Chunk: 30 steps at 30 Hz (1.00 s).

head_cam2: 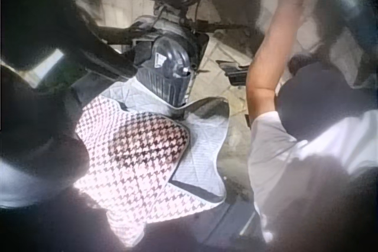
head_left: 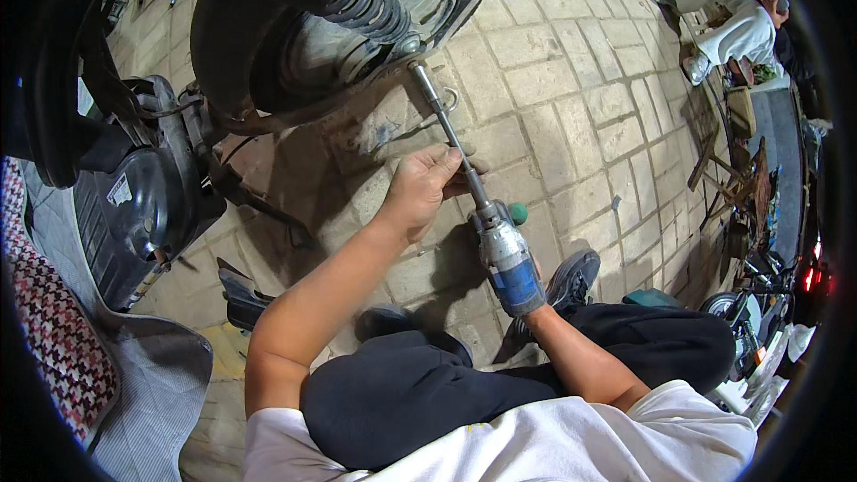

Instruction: The person uses a cordless impact driver to remove bolts from a scooter's rear mudguard, then detaches the mudguard. They then walk through a cluttered workshop, pick up a helmet, and handle several cardboard boxes and wooden planks.

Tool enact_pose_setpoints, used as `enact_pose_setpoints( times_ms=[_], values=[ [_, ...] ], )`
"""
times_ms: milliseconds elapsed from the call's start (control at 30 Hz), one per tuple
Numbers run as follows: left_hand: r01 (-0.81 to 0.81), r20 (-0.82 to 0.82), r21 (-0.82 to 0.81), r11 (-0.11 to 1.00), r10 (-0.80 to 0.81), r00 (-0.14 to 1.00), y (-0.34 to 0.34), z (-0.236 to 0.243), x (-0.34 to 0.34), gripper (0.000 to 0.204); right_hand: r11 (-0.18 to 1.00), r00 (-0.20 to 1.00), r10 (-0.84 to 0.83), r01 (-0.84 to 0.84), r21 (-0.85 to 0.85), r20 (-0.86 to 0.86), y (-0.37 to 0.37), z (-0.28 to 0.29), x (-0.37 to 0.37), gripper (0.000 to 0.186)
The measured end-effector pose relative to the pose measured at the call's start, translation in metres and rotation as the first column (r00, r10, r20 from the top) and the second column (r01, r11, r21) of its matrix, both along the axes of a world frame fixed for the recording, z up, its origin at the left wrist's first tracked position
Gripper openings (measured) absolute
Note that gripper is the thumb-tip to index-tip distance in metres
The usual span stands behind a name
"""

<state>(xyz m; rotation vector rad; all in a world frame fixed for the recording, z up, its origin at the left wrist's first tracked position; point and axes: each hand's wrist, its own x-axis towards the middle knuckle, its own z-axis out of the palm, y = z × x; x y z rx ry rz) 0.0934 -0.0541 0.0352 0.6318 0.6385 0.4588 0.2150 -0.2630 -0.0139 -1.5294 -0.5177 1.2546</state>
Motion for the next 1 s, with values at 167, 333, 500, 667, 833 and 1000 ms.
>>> enact_pose_setpoints(
  times_ms=[167,333,500,667,833,1000],
  values=[
    [-0.066,-0.071,0.055,0.996,0.070,0.995,0.000,0.000,0.009,0.022,0.874,0.486,0.379,-0.469,-0.131,0.787,0.025,0.029,0.007,0.026],
    [-0.059,-0.075,-0.018,0.998,0.058,0.996,0.004,0.002,0.005,0.019,0.846,0.470,0.467,-0.483,-0.224,0.749,0.022,0.039,0.000,0.030],
    [-0.065,-0.077,-0.094,0.993,0.057,0.995,-0.001,0.004,-0.010,0.021,0.870,0.476,0.430,-0.446,-0.212,0.767,0.025,0.043,-0.005,0.032],
    [-0.105,-0.134,-0.145,0.984,0.086,0.987,-0.003,0.004,-0.025,0.022,0.898,0.583,0.397,-0.408,-0.167,0.709,0.032,0.057,0.001,0.034],
    [-0.106,-0.099,-0.185,0.977,0.089,0.991,-0.011,0.002,-0.029,0.023,0.865,0.554,0.480,-0.429,-0.260,0.681,0.025,0.039,0.010,0.029],
    [-0.062,-0.182,-0.216,0.974,0.022,0.983,-0.034,-0.024,-0.075,0.030,0.847,0.635,0.518,-0.284,-0.450,0.573,-0.002,-0.007,0.037,0.037]
  ],
)
